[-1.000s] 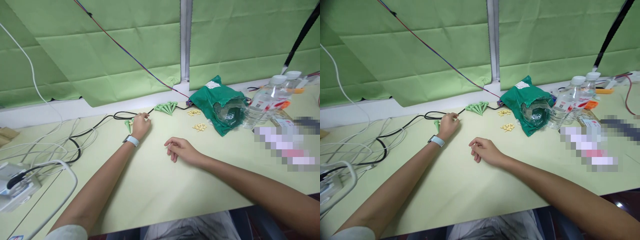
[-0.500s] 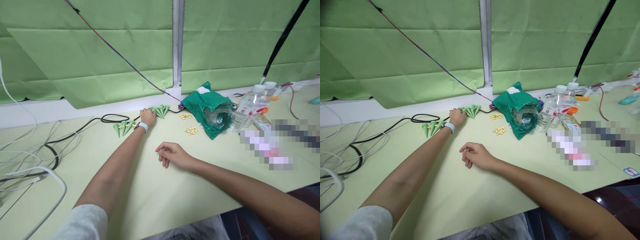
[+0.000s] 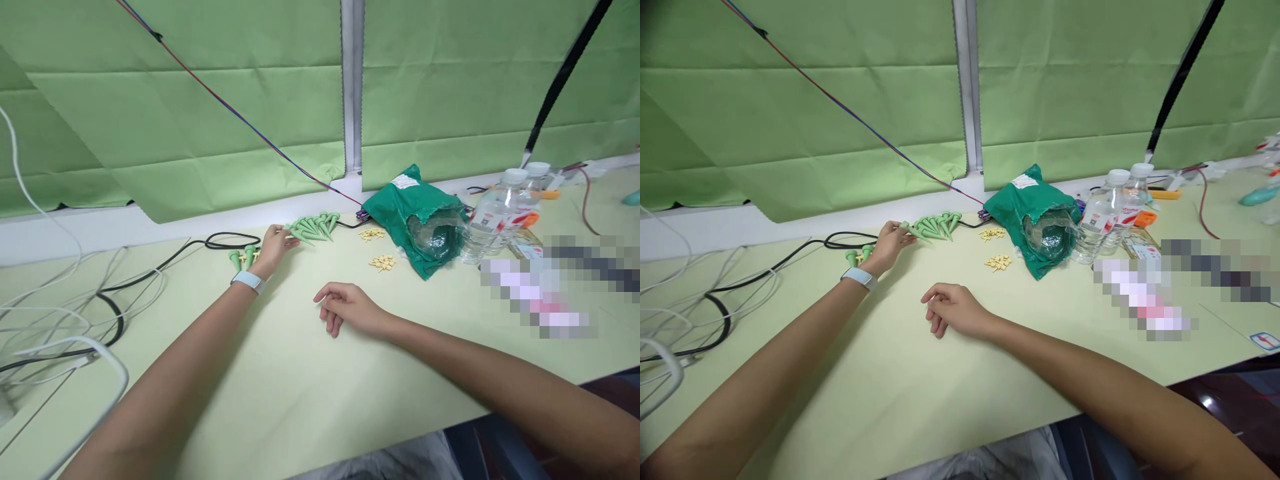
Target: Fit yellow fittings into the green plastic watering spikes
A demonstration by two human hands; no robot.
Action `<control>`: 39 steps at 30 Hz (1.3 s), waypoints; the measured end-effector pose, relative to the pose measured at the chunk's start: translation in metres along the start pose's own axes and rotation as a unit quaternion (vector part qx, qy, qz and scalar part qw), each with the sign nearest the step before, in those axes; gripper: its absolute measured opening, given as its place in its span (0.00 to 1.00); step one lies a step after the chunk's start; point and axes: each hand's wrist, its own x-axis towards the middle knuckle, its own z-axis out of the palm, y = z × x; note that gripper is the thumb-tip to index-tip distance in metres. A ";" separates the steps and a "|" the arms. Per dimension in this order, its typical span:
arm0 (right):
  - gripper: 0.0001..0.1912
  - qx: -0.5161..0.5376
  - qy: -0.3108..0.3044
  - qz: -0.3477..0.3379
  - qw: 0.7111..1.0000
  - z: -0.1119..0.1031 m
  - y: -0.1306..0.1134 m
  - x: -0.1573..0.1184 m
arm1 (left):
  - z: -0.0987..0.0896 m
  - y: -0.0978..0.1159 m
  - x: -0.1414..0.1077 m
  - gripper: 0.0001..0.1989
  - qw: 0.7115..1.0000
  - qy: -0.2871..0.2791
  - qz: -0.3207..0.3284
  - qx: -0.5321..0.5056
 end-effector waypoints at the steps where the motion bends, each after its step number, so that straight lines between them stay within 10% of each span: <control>1: 0.07 0.003 -0.003 -0.001 1.000 -0.001 0.001 0.001 | -0.004 0.000 -0.009 0.09 0.999 -0.012 -0.012 -0.031; 10: 0.09 -0.175 0.105 -0.003 0.979 -0.038 -0.008 0.026 | -0.022 -0.010 -0.102 0.10 0.975 -0.128 -0.090 -0.158; 13: 0.10 -0.452 0.228 -0.047 0.861 -0.074 -0.027 0.041 | -0.024 -0.009 -0.115 0.11 0.971 -0.144 -0.080 -0.171; 22: 0.15 -0.678 0.340 0.057 0.649 -0.133 -0.037 0.066 | -0.024 -0.008 -0.118 0.19 0.974 -0.147 -0.071 -0.157; 39: 0.10 -0.660 0.320 0.062 0.677 -0.135 -0.031 0.067 | -0.031 -0.012 -0.117 0.19 0.966 -0.198 -0.066 -0.154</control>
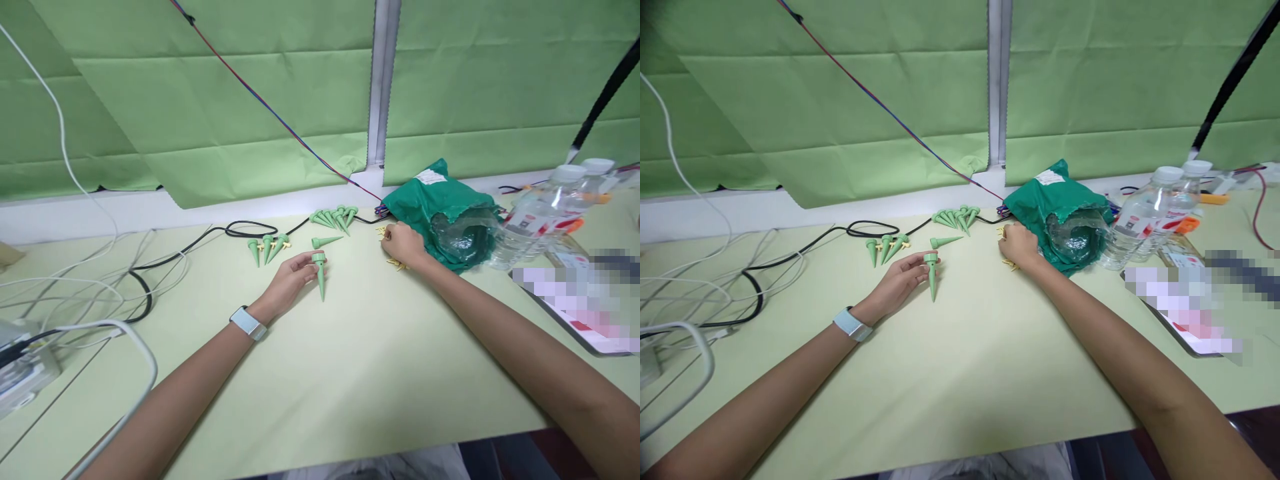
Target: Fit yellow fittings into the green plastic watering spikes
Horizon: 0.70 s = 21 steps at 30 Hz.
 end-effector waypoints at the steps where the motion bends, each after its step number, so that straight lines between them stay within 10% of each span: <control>1: 0.10 0.004 0.001 -0.005 1.000 -0.001 0.000 -0.001 | -0.001 0.000 0.000 0.20 1.000 -0.001 0.001 0.002; 10: 0.08 0.135 -0.021 -0.098 0.986 -0.011 -0.020 -0.016 | 0.003 0.003 -0.002 0.22 1.000 0.021 -0.011 0.011; 16: 0.14 0.559 -0.144 -0.104 0.810 -0.008 -0.051 -0.075 | 0.007 0.007 -0.008 0.23 0.999 0.012 -0.021 -0.028; 21: 0.17 0.650 -0.165 -0.052 0.740 0.001 -0.058 -0.104 | 0.011 0.009 -0.014 0.23 0.998 -0.006 -0.042 -0.043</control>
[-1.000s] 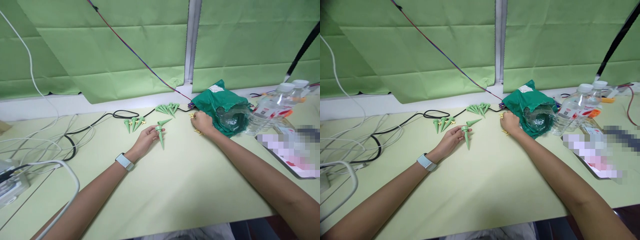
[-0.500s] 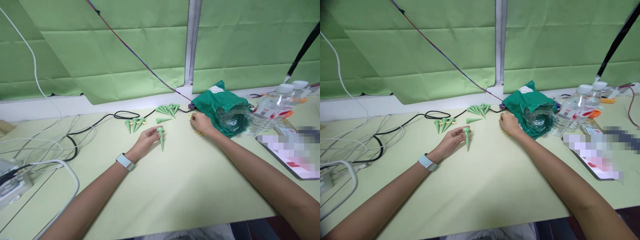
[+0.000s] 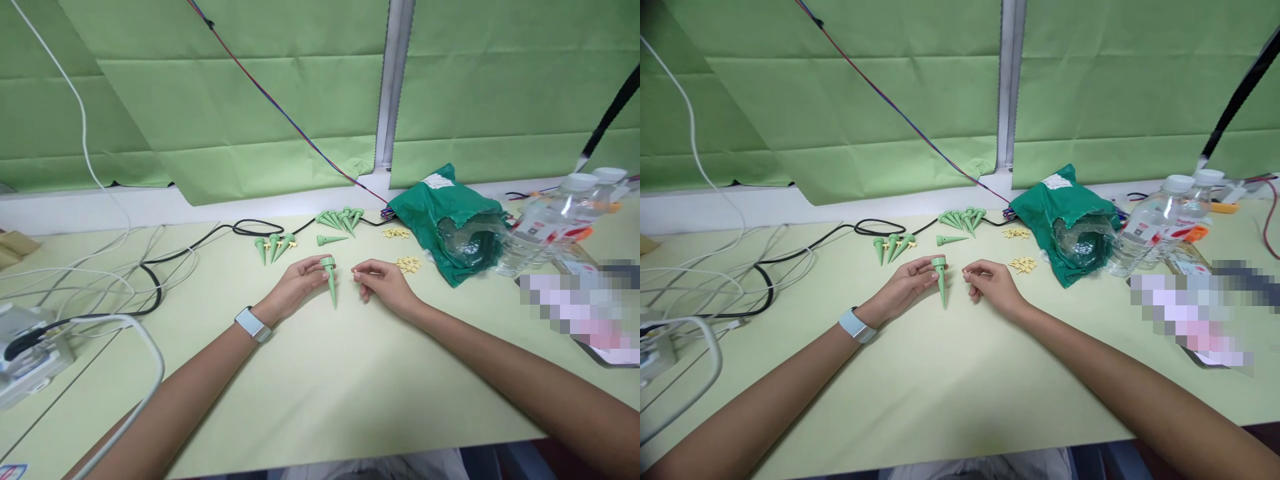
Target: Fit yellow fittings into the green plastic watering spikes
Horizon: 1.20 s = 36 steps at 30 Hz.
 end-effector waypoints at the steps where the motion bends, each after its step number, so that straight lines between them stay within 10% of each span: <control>1: 0.18 0.007 -0.001 0.008 1.000 0.000 0.001 -0.001 | 0.000 0.000 -0.001 0.22 1.000 -0.004 -0.002 0.004; 29: 0.09 -0.236 -0.005 -0.205 0.950 0.006 -0.013 -0.019 | 0.003 -0.001 -0.004 0.16 0.995 -0.059 0.010 0.080; 36: 0.13 -0.106 -0.013 -0.137 0.985 0.009 -0.002 -0.017 | 0.002 -0.002 -0.005 0.15 0.995 -0.059 0.008 0.083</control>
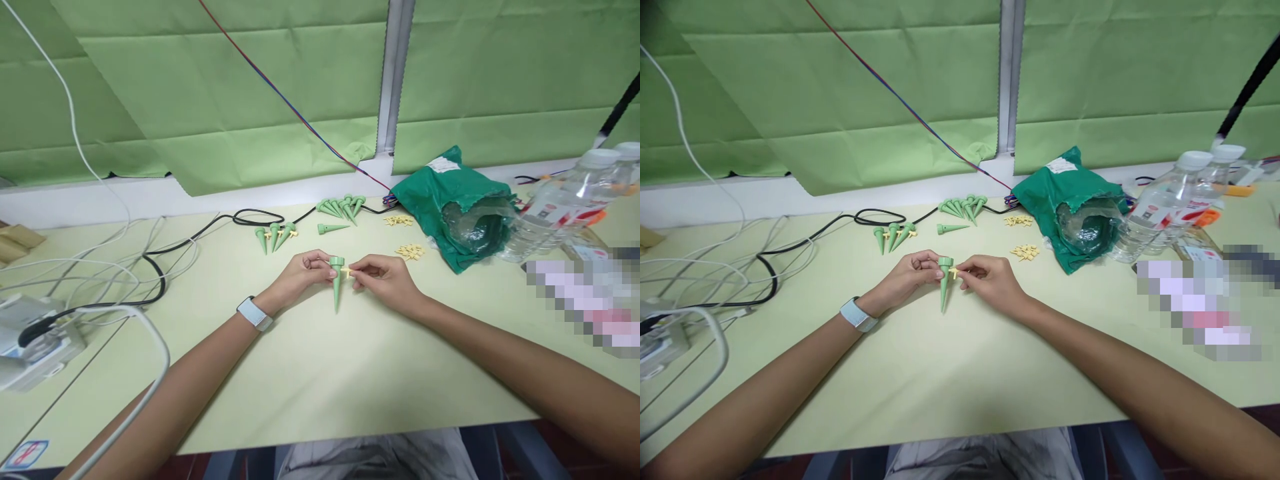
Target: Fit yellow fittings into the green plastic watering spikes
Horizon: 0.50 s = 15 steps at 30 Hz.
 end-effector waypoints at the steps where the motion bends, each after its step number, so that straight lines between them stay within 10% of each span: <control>1: 0.13 0.024 -0.003 0.018 1.000 0.001 0.001 0.000 | 0.000 0.000 0.000 0.15 1.000 0.002 -0.002 0.002; 15: 0.07 -0.145 -0.063 -0.155 0.975 -0.008 -0.005 -0.001 | 0.000 0.004 -0.001 0.13 0.999 -0.028 -0.013 0.016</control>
